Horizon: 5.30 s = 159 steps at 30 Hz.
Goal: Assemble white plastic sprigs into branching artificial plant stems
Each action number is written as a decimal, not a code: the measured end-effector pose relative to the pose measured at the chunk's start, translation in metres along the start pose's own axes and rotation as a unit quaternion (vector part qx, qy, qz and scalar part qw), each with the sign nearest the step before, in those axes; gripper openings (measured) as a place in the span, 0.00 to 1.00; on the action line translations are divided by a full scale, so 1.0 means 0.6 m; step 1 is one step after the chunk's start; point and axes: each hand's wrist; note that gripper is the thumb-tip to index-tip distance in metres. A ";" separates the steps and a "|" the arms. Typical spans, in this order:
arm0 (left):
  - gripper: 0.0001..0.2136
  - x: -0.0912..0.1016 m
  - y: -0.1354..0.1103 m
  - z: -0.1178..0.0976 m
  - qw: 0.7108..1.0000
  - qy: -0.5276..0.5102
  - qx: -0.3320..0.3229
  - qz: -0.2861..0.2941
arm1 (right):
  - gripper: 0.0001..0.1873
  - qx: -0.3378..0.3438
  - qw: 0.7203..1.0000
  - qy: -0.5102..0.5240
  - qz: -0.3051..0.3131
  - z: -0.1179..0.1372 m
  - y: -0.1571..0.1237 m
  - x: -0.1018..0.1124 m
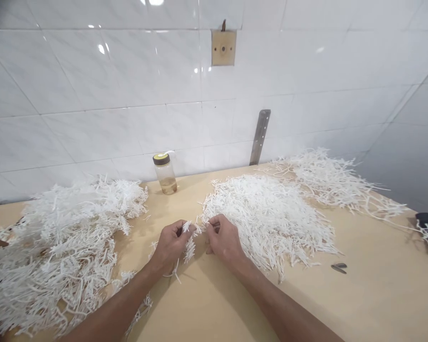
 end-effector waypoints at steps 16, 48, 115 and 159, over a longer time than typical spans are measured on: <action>0.15 0.001 0.001 0.001 0.999 0.025 -0.005 0.037 | 0.16 0.042 0.993 -0.030 0.105 0.007 -0.009 0.006; 0.16 0.003 0.005 0.006 0.999 -0.041 -0.006 0.022 | 0.11 0.029 0.999 -0.013 0.007 0.007 -0.004 0.013; 0.07 -0.005 -0.006 0.018 0.939 0.262 -0.217 0.039 | 0.08 0.137 0.968 -0.206 0.049 0.013 -0.023 0.013; 0.11 -0.006 -0.012 -0.004 0.994 0.057 -0.092 0.018 | 0.14 -0.023 0.983 0.031 0.181 0.017 -0.017 0.021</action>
Point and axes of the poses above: each hand's wrist, its own y-axis towards the middle knuckle, its own x-axis out of the back of the hand, z = x × y
